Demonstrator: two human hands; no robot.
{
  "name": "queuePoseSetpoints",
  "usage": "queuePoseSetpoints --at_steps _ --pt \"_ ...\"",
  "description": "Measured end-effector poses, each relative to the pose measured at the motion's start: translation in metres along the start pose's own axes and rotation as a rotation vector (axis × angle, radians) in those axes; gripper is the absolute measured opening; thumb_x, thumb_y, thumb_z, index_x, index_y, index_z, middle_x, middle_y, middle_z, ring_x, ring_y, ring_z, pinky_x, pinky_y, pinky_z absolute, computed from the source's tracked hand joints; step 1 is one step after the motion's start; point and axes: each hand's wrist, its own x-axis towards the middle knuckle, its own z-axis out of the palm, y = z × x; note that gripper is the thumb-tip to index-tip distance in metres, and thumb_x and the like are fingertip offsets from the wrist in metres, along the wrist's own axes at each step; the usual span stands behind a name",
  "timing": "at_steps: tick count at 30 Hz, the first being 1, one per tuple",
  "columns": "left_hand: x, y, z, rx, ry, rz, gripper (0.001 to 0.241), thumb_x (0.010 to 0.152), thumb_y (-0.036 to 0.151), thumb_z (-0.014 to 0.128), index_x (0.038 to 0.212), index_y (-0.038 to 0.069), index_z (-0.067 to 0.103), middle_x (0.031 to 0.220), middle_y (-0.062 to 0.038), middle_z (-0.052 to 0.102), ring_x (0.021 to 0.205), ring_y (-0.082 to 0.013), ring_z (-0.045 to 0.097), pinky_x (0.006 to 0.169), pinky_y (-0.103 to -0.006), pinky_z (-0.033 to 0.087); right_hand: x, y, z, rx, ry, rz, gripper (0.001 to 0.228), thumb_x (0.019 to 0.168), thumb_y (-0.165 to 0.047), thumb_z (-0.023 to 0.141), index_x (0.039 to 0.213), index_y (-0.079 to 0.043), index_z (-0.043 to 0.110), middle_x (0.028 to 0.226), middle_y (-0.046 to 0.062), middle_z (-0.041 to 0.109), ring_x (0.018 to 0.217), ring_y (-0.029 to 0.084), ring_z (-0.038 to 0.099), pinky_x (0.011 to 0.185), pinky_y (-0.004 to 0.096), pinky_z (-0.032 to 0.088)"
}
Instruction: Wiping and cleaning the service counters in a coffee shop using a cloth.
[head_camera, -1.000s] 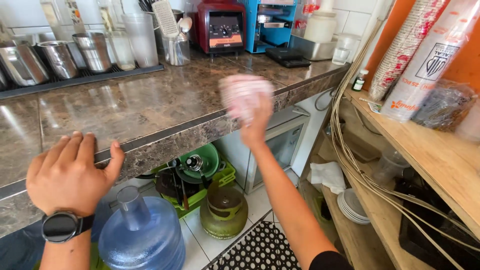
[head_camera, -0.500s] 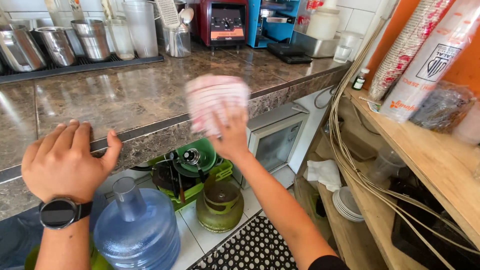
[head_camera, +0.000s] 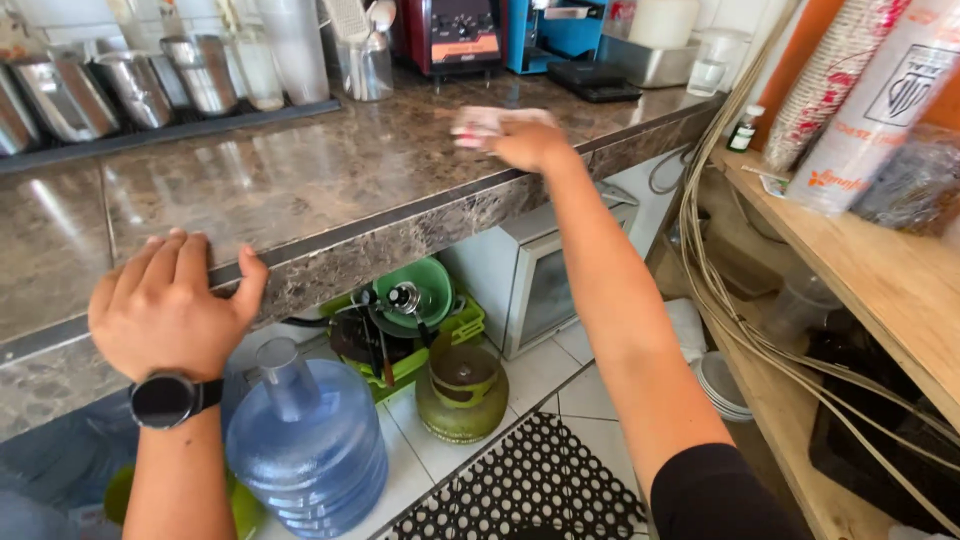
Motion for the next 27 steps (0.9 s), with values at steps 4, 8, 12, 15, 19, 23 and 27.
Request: queuePoseSetpoints --at_steps 4,8,12,15,19,23,27 --pt "0.002 -0.002 -0.002 -0.066 0.021 0.009 0.025 0.104 0.046 0.075 0.102 0.023 0.080 0.106 0.011 0.082 0.104 -0.0057 0.080 0.087 -0.0198 0.053 -0.071 -0.094 -0.005 0.112 0.032 -0.531 0.047 0.103 -0.050 0.032 0.125 -0.037 0.072 0.129 0.003 0.071 0.101 0.020 0.069 0.090 0.042 0.054" --pt "0.004 -0.003 -0.005 -0.118 0.006 0.006 0.024 0.103 0.042 0.075 0.100 0.018 0.080 0.107 0.006 0.084 0.107 -0.0086 0.082 0.084 -0.0216 0.057 -0.114 -0.082 -0.010 0.425 0.185 -1.041 0.038 0.101 -0.031 0.060 0.086 0.003 0.065 0.087 0.019 0.070 0.078 0.035 0.066 0.084 0.047 0.051" --pt "0.005 0.000 -0.005 -0.146 0.012 -0.004 0.026 0.103 0.041 0.073 0.100 0.017 0.081 0.105 0.005 0.083 0.105 -0.0105 0.081 0.085 -0.0235 0.056 -0.037 0.006 0.011 0.249 0.096 -0.497 0.037 0.103 -0.035 0.042 0.126 -0.026 0.069 0.139 0.008 0.056 0.108 0.027 0.054 0.089 0.040 0.044" --pt "0.008 0.002 -0.004 -0.152 0.037 -0.034 0.026 0.100 0.039 0.073 0.098 0.015 0.081 0.102 0.003 0.083 0.100 -0.0117 0.080 0.083 -0.0240 0.055 0.026 0.041 0.015 -0.020 0.083 -0.085 0.065 0.099 -0.064 0.033 0.147 -0.027 0.054 0.162 -0.001 0.038 0.144 0.039 0.037 0.113 0.062 0.029" --pt "0.006 0.003 -0.005 -0.174 0.051 -0.038 0.026 0.100 0.039 0.073 0.099 0.014 0.081 0.101 0.003 0.083 0.097 -0.0128 0.079 0.085 -0.0248 0.054 0.051 -0.008 0.024 0.010 -0.050 -0.287 0.059 0.107 -0.053 0.041 0.138 -0.009 0.063 0.131 0.020 0.066 0.094 0.029 0.070 0.083 0.045 0.056" --pt "0.004 0.001 -0.006 -0.179 0.048 -0.006 0.023 0.101 0.038 0.075 0.099 0.015 0.081 0.101 0.004 0.083 0.105 -0.0115 0.081 0.087 -0.0247 0.055 -0.080 -0.100 0.005 0.134 0.005 -0.502 0.042 0.105 -0.050 0.036 0.127 -0.041 0.071 0.111 0.001 0.076 0.067 0.014 0.063 0.060 0.032 0.049" --pt "0.004 -0.002 -0.005 -0.175 0.042 0.003 0.022 0.102 0.037 0.076 0.102 0.015 0.080 0.107 0.004 0.083 0.108 -0.0128 0.081 0.087 -0.0259 0.056 -0.117 -0.079 0.027 0.340 0.439 -0.856 0.025 0.102 -0.033 0.060 0.094 -0.013 0.073 0.102 0.012 0.064 0.102 0.031 0.062 0.099 0.049 0.045"
